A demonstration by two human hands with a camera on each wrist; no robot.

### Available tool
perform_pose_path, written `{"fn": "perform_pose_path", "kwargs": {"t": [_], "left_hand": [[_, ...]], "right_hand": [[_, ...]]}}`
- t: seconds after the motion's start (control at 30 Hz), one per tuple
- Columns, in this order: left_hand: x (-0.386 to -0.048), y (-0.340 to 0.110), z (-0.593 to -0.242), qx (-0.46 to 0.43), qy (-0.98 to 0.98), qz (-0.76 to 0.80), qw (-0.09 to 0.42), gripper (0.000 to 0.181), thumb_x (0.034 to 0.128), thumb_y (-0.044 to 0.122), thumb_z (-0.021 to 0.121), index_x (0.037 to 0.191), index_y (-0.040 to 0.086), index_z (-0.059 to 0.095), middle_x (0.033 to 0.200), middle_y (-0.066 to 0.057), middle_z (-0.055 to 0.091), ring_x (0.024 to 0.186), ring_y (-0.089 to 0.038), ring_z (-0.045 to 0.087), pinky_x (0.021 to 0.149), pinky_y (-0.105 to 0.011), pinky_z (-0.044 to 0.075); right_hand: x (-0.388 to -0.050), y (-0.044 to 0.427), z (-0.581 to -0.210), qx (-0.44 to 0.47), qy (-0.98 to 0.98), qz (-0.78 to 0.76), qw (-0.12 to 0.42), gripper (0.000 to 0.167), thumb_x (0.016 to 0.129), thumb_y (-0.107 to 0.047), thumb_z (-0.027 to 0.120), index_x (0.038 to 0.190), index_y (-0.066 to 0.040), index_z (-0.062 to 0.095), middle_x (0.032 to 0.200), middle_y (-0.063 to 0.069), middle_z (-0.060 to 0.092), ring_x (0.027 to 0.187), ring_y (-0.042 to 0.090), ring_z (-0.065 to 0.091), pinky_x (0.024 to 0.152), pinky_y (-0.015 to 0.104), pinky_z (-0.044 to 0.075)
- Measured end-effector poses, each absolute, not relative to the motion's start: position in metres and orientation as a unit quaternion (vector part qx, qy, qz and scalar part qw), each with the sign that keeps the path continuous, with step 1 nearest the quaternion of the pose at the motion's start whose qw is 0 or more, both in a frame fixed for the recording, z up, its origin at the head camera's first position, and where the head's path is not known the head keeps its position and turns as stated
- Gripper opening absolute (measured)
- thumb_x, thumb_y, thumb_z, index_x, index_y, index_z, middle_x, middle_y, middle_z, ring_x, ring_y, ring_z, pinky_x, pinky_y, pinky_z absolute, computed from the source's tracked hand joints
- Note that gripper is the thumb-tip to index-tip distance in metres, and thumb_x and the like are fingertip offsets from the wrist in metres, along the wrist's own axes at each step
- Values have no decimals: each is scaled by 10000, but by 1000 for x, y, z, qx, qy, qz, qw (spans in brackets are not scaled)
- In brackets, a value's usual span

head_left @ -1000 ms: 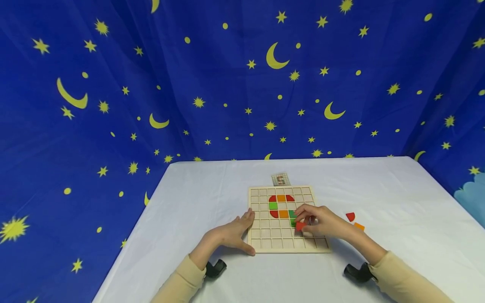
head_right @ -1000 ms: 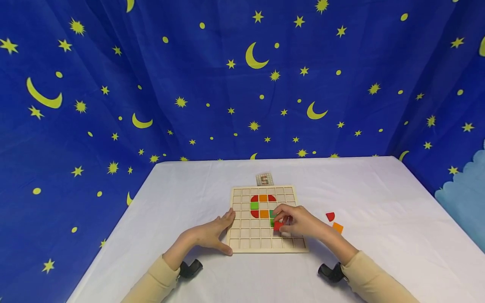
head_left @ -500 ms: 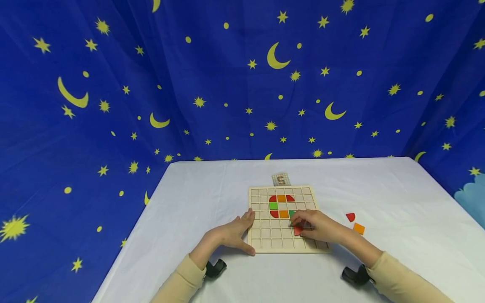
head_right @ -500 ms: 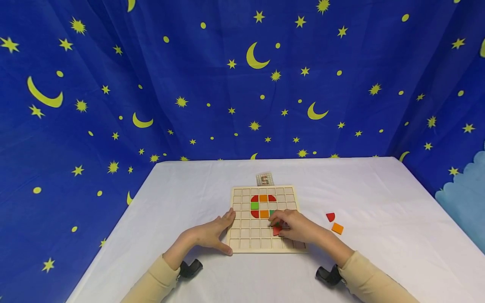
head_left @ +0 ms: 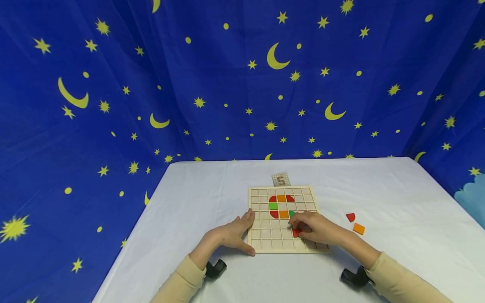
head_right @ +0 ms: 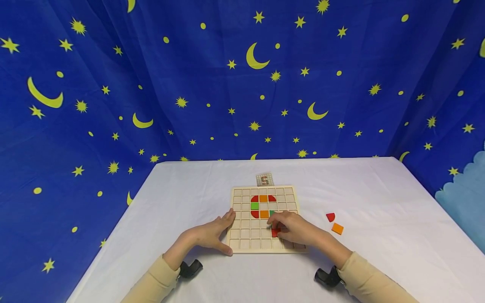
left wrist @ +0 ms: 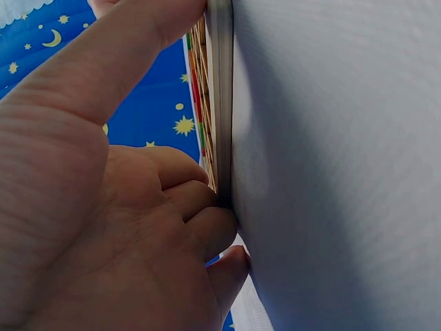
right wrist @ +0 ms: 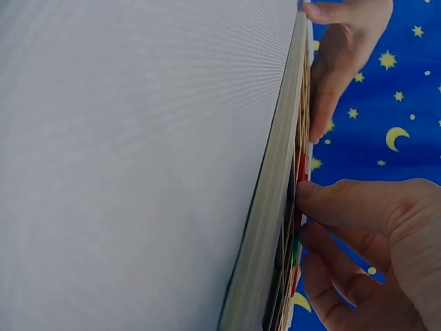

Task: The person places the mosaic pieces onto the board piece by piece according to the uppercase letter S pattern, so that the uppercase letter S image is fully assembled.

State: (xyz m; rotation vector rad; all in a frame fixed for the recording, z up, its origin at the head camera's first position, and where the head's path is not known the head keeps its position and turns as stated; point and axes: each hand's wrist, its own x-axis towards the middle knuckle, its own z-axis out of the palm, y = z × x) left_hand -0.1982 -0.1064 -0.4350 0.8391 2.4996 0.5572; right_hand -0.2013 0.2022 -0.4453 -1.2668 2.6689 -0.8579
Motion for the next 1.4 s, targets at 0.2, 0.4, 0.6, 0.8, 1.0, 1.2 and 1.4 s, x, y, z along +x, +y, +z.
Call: {"fn": "perform_pose_path", "kwargs": {"t": [0.2,0.4,0.6,0.8,1.0,1.2,1.4], "left_hand": [[-198,-106,-435,303,904,203,222,1150,709,447,802,1485,-49,113,1558,-176,13,1421,-245,78,1140,-396,98],[-198,-106,-434,305,904,203,221,1143,713,440,801,1485,-51,115,1558,-178,15,1421,-245,80,1140,-398,99],[-197,-106,-435,303,904,204,221,1140,715,438,801,1485,-50,116,1559,-174,15,1421,-243,77,1140,-398,101],[-198,-107,-435,305,903,205,221,1142,718,444,797,1486,-48,111,1559,-173,11,1421,-246,74,1139,-402,100],[-198,-107,-435,299,904,205,226,1143,723,449,791,1491,-36,98,1561,-165,3,1422,-249,68,1139,-406,101],[-197,-107,-434,296,904,206,231,1142,724,448,791,1493,-31,95,1562,-160,-2,1422,-252,66,1139,-407,100],[-197,-107,-434,299,903,208,229,1143,726,446,790,1491,-35,91,1561,-164,-3,1422,-246,61,1140,-399,95]], "right_hand": [[-200,200,-445,-415,863,-286,36,341,820,-4,702,1129,-105,599,1011,-74,632,949,112,572,825,314,508],[-201,199,-446,-429,853,-298,27,333,824,3,697,1126,-92,595,1006,-53,646,933,111,593,811,297,520],[-202,198,-448,-428,852,-302,23,326,825,-7,700,1123,-84,593,989,-43,642,899,102,595,780,274,523],[-202,200,-437,-406,836,-367,49,255,875,-74,670,1117,-49,596,985,24,662,852,107,607,728,257,530],[-207,207,-411,-381,796,-469,25,210,898,-56,638,1104,-45,599,1000,144,642,854,172,622,757,264,525],[-210,222,-394,-343,797,-498,-2,245,894,-27,633,1136,-49,596,1022,151,641,887,184,625,767,256,520],[-204,252,-390,-281,818,-501,-25,248,910,-69,626,1155,-54,588,1053,154,637,908,162,620,770,240,515]]}}
